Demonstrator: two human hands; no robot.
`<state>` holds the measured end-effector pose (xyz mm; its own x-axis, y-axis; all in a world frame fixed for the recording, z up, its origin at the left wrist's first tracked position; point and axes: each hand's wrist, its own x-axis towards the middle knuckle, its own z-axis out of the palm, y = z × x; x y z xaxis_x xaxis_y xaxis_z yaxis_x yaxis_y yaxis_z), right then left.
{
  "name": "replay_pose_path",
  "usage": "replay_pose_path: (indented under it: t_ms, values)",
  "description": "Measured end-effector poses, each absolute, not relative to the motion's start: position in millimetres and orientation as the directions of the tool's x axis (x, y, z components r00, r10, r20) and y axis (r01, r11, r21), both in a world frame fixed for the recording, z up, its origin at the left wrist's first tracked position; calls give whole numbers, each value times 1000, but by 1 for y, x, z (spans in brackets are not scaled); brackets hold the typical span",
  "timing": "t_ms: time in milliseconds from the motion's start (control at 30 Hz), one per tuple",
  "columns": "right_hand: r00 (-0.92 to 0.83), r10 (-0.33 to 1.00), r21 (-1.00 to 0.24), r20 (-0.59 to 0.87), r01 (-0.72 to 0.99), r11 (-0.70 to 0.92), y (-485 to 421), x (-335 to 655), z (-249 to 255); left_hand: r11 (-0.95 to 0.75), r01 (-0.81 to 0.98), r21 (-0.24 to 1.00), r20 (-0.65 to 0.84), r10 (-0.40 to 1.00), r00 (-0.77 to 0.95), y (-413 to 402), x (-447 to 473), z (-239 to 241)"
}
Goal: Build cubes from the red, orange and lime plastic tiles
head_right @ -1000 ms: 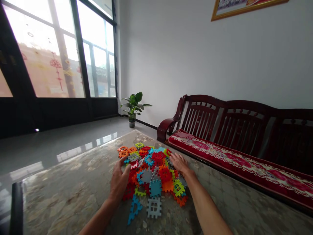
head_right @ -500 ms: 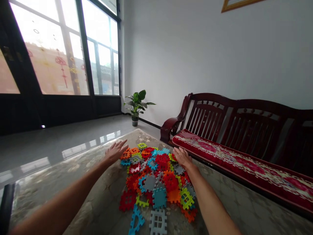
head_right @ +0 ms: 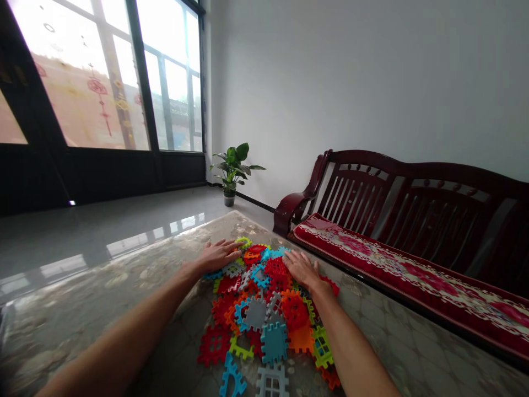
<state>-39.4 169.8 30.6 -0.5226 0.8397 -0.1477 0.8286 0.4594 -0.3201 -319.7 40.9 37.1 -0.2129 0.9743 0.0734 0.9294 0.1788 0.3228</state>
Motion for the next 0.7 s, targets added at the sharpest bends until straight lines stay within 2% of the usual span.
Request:
replay_pose_path:
  t_ms: [133,267,367,467,567,633,700]
  values:
    - [-555,826,-270,-97,814,514,155,-40,28,137,954,265,34,988,-151,29,-305,41]
    - [-591,802,-299,-81,782,547,134,-33,30,110,957,269,30,992,-123,15,-283,42]
    - [-658,749,-373,-80,717,589,125,-19,33,50,944,327,29,998,-63,2,-272,41]
    - [-700,713,-416,27,641,645,129,7,33,-31,878,478,91,996,-15,-2,-277,42]
    - [-582,800,-393,144,709,586,145,40,23,-29,793,609,238,960,-147,9,-290,46]
    - [-498,856,-368,139,776,511,155,59,13,-16,797,603,272,944,-186,25,-297,49]
    - [-475,874,-345,99,808,478,161,69,2,6,829,560,223,962,-157,44,-297,49]
